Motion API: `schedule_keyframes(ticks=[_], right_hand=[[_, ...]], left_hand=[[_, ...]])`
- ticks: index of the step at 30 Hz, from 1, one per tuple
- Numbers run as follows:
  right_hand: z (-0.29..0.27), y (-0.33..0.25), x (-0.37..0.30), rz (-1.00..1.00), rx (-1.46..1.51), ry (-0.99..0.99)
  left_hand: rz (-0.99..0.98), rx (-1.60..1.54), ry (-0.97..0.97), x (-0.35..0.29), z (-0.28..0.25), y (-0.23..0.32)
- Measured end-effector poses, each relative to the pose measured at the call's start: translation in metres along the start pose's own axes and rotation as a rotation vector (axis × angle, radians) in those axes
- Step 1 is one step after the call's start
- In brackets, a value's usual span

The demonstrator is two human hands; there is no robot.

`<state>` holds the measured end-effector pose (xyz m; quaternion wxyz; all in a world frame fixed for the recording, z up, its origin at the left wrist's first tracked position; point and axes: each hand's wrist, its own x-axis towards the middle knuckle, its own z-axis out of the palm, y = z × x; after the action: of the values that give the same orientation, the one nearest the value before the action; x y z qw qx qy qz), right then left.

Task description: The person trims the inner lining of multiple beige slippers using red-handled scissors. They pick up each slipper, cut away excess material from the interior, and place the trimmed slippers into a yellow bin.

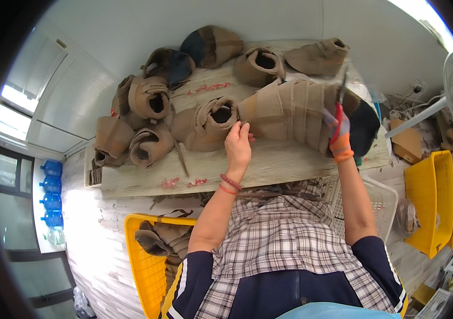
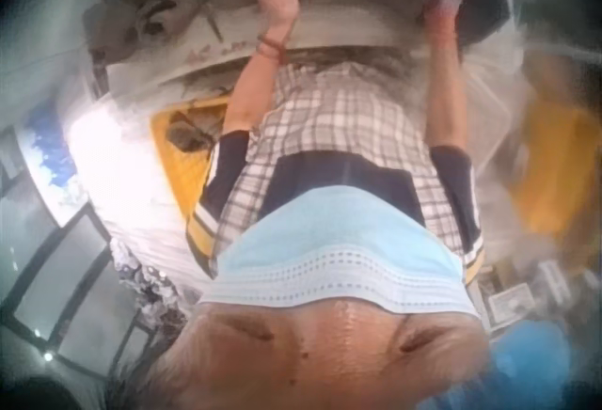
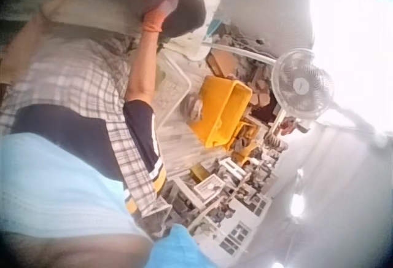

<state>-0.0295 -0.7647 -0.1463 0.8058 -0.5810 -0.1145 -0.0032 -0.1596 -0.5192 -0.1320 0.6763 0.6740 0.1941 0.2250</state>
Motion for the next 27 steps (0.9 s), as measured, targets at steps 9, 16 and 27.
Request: schedule_keyframes(ticks=[9, 16, 27], right_hand=[[-0.026, -0.003, -0.041, -0.158, -0.262, 0.235], [-0.03, -0.076, -0.098, 0.033, -0.271, 0.151], [0.083, -0.117, -0.147, -0.186, -1.151, -0.769]], left_hand=[[0.402, 1.103, 0.316, 0.05, -0.07, 0.042], [0.245, 0.808, 0.24, 0.017, -0.185, 0.093], [-0.856, -0.666, 0.041, -0.094, -0.208, -0.011]])
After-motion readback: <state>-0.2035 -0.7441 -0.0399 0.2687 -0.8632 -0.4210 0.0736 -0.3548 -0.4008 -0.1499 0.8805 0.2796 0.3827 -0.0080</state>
